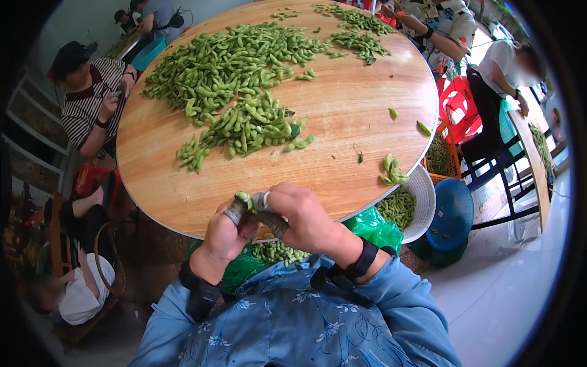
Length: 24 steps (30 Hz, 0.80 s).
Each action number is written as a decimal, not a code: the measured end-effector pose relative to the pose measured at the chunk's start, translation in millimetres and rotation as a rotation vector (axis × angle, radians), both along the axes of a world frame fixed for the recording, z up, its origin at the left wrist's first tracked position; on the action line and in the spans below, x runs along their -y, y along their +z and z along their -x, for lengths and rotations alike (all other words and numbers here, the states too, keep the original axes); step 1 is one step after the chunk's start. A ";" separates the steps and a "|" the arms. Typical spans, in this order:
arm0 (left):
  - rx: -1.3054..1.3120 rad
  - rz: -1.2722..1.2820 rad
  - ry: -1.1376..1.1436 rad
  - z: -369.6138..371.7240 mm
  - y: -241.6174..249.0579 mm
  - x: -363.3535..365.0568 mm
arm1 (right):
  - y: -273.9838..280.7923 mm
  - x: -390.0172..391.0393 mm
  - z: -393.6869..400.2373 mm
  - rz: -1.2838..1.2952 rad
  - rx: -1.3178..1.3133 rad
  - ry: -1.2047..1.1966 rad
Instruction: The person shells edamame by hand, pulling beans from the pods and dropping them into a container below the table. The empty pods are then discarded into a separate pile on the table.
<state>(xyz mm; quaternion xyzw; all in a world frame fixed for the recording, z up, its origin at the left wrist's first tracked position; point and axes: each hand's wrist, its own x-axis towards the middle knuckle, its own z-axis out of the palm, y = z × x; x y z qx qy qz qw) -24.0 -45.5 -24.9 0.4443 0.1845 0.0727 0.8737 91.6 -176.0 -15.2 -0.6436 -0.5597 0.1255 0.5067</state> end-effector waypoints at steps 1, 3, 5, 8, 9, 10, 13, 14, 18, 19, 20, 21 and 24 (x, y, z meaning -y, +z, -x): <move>-0.054 0.100 -0.038 -0.6 0.8 -3.9 | -2.0 -0.6 -2.3 -0.075 0.295 0.014; -0.108 0.200 -0.076 -0.2 -0.2 -5.8 | -3.2 1.5 -2.7 -0.041 0.230 0.009; -0.128 0.060 -0.107 -1.4 -2.6 -5.9 | -1.8 2.0 -0.5 -0.009 0.168 0.000; 0.009 -0.239 -0.135 0.0 -4.2 -5.1 | -7.6 -0.6 0.5 -0.041 -0.827 0.041; 0.008 -0.238 -0.135 -0.9 -2.2 -4.2 | -5.5 1.6 -1.3 -0.041 -0.828 0.040; 0.072 -0.795 -0.074 -2.6 2.9 -2.5 | -1.5 4.3 -2.5 0.015 -0.871 0.038; 0.077 -1.477 -0.015 -0.7 12.7 -1.3 | -1.4 4.4 -3.8 0.091 -0.966 0.075; 0.132 -1.563 0.000 -0.7 8.6 -2.9 | -2.0 4.5 -4.1 0.108 -1.017 0.108; 0.250 -1.686 -0.008 -1.3 3.4 -4.8 | 2.6 6.8 -1.9 0.189 -1.086 0.081; 0.250 -1.687 -0.008 -1.1 3.7 -5.0 | 3.1 7.8 -2.1 0.190 -1.103 0.096; 0.260 -1.656 -0.008 -1.2 4.3 -5.2 | 4.1 8.4 -2.4 0.191 -1.119 0.111; 0.270 -1.625 -0.008 -1.3 5.0 -5.1 | 6.1 8.7 -1.8 0.191 -1.119 0.112; 0.275 -1.517 0.012 -2.7 16.1 -1.8 | 9.2 9.5 0.4 0.139 -1.121 0.140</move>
